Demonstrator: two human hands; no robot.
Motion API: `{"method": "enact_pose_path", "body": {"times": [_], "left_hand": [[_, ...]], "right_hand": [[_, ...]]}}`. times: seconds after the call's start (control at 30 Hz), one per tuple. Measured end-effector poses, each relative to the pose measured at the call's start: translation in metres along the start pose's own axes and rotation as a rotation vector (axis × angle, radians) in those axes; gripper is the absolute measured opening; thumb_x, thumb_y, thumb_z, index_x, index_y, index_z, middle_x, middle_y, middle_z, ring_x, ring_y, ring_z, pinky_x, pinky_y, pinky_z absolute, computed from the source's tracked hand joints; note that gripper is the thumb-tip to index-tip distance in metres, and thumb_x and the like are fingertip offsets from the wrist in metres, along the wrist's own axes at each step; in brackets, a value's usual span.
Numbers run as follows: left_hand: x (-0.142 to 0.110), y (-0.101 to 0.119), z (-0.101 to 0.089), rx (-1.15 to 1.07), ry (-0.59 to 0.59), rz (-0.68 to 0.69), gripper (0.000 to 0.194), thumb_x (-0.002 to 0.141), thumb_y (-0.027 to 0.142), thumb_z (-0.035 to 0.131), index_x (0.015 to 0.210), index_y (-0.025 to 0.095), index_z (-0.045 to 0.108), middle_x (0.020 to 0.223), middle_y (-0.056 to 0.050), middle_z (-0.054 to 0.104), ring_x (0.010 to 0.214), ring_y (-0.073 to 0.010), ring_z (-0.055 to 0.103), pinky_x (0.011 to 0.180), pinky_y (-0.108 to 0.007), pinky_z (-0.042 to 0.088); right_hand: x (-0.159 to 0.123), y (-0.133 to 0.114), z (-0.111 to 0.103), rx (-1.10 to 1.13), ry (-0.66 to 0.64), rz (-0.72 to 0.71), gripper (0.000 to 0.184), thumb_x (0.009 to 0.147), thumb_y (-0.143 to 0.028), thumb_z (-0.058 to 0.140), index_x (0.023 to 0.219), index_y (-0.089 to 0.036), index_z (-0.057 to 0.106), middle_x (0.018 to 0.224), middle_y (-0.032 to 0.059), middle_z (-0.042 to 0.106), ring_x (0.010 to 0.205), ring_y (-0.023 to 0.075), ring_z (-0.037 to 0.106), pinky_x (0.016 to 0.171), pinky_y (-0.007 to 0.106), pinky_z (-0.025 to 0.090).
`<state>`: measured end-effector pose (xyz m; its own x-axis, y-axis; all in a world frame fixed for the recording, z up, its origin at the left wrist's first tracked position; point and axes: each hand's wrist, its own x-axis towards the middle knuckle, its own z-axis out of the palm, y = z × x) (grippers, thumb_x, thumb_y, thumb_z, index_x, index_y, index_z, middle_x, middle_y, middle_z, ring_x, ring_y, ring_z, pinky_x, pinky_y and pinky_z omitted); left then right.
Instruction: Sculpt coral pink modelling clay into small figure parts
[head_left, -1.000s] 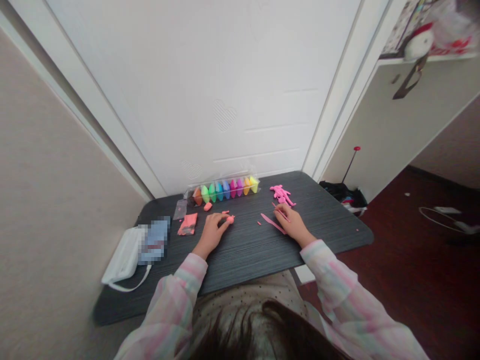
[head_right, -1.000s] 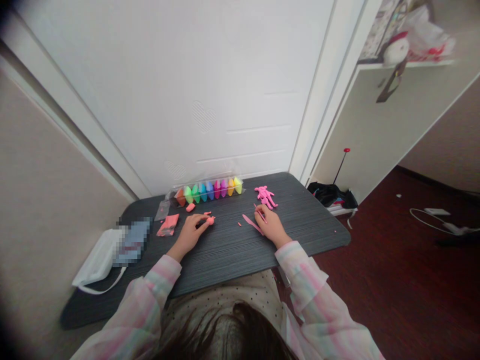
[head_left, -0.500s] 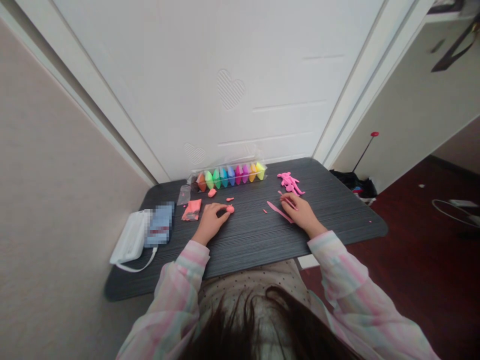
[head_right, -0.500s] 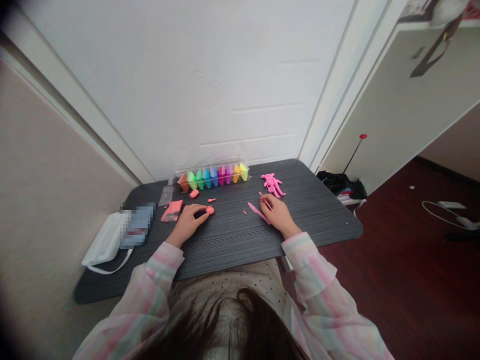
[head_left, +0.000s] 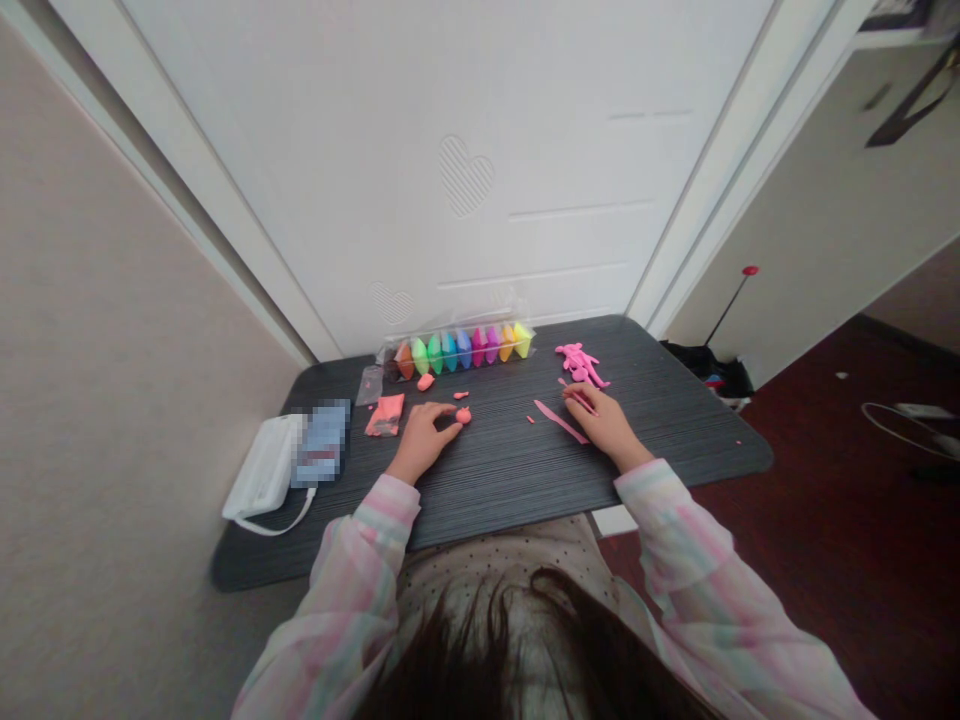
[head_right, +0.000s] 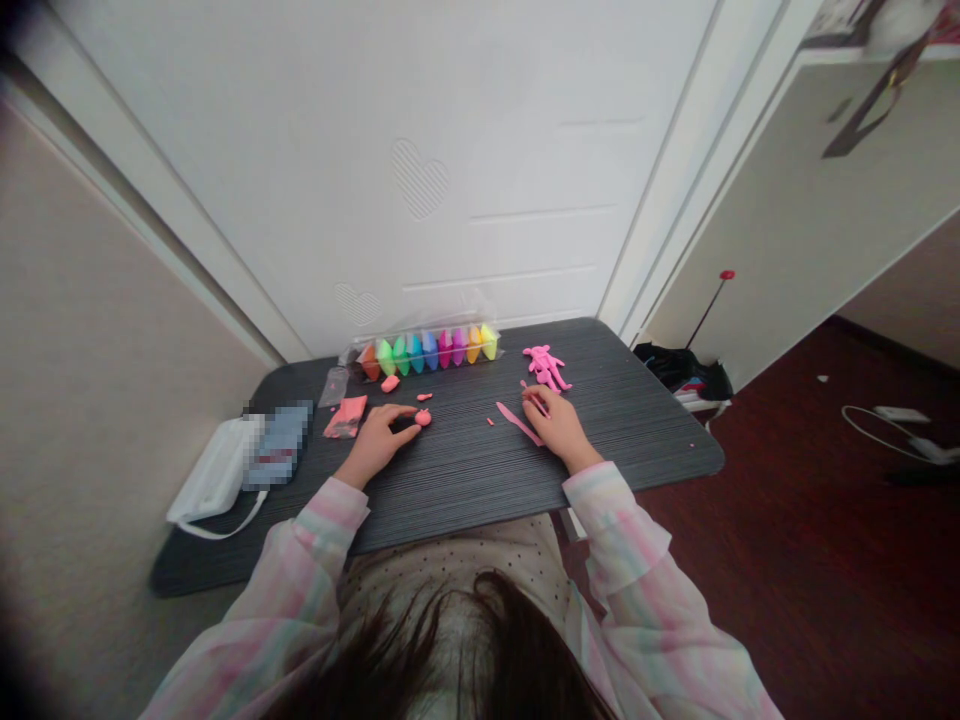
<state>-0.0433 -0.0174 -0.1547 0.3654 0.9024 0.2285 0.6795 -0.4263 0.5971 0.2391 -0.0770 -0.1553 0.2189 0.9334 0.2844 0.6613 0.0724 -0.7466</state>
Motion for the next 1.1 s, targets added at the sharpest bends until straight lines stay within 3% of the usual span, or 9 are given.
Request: {"method": "enact_pose_path", "body": {"times": [0.5,0.77,1.1], "left_hand": [[-0.0019,0.0003,-0.0010,-0.008,-0.015,0.042,0.034,0.070,0.024,0.063,0.103,0.019,0.059,0.102,-0.006,0.063,0.098,-0.0231,0.051,0.088,-0.038,0.039],[-0.0009,0.0050,-0.0012,-0.026,0.002,0.066,0.020,0.078,0.034,0.055,0.088,0.019,0.064,0.096,-0.005,0.067,0.094,-0.0214,0.054,0.087,-0.037,0.038],[-0.0012,0.0038,0.0000,-0.045,0.028,0.008,0.024,0.078,0.030,0.055,0.098,0.020,0.063,0.093,-0.004,0.069,0.092,-0.0207,0.056,0.083,-0.035,0.043]], "right_hand": [[0.0011,0.0014,0.0001,0.023,0.012,0.016,0.020,0.074,-0.028,0.049,0.086,-0.019,0.061,0.093,0.0066,0.067,0.083,0.0217,0.061,0.078,0.037,0.046],[0.0009,0.0012,-0.0004,0.036,0.006,0.015,0.020,0.074,-0.029,0.049,0.086,-0.020,0.061,0.094,0.0063,0.067,0.086,0.0222,0.061,0.079,0.038,0.045],[0.0016,0.0041,0.0010,0.047,0.004,0.012,0.021,0.074,-0.031,0.048,0.086,-0.019,0.061,0.091,0.0068,0.067,0.084,0.0225,0.061,0.079,0.039,0.046]]}}
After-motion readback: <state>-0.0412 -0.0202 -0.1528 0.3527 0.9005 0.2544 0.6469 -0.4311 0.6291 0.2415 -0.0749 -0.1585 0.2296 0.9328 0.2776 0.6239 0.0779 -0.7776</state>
